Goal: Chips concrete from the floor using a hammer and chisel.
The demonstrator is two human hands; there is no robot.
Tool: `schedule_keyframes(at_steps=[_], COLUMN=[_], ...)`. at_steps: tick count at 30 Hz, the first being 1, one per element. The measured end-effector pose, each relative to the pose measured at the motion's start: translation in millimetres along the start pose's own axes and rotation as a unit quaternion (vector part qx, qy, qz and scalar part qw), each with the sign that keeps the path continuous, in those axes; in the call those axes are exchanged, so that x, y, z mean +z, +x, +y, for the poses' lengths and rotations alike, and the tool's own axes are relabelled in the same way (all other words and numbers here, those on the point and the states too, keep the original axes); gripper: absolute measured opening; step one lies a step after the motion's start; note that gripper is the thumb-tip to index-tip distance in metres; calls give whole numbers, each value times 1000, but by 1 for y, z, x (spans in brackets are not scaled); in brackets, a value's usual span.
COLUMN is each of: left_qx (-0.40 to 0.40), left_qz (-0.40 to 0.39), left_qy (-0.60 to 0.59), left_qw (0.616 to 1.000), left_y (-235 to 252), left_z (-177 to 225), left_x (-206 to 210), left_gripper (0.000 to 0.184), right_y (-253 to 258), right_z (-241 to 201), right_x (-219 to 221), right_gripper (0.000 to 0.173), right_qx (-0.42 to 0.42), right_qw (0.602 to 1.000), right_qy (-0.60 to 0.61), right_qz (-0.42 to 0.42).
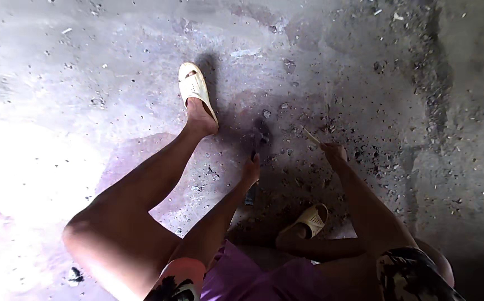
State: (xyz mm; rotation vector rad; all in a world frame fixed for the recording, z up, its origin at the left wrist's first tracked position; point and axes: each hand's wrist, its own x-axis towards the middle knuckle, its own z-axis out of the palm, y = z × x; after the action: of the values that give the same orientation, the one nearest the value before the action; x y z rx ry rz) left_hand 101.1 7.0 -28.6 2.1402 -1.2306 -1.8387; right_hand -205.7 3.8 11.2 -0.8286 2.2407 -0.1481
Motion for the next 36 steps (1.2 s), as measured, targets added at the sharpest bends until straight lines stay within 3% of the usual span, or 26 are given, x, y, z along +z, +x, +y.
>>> schedule_keyframes(at_steps=[3, 13, 17, 20, 23, 27, 29, 36], left_qx=[-21, -4, 93, 169, 197, 157, 169, 212], left_qz=[-7, -17, -19, 27, 63, -50, -57, 26], left_qy=[-11, 41, 87, 96, 150, 241, 280, 187], left_qw=[1000, 999, 992, 981, 967, 956, 943, 959], left_y=[-10, -25, -43, -56, -36, -10, -13, -40], left_z=[-20, 1, 52, 102, 117, 119, 110, 121], left_x=[12, 7, 8, 19, 43, 49, 49, 57], left_gripper=[68, 62, 64, 59, 55, 59, 59, 55], right_y=[-9, -16, -12, -16, -19, -22, -21, -15], right_z=[-4, -18, -22, -23, -17, -11, -10, -18], right_x=[7, 0, 1, 3, 3, 3, 3, 2], right_gripper=[41, 39, 39, 38, 39, 44, 44, 39], right_qx=[13, 26, 38, 23, 25, 33, 25, 12], right_qw=[1000, 999, 999, 999, 999, 999, 999, 998], right_qy=[14, -26, -32, -33, -29, -9, -25, -66], right_qz=[11, 4, 4, 10, 5, 4, 14, 14])
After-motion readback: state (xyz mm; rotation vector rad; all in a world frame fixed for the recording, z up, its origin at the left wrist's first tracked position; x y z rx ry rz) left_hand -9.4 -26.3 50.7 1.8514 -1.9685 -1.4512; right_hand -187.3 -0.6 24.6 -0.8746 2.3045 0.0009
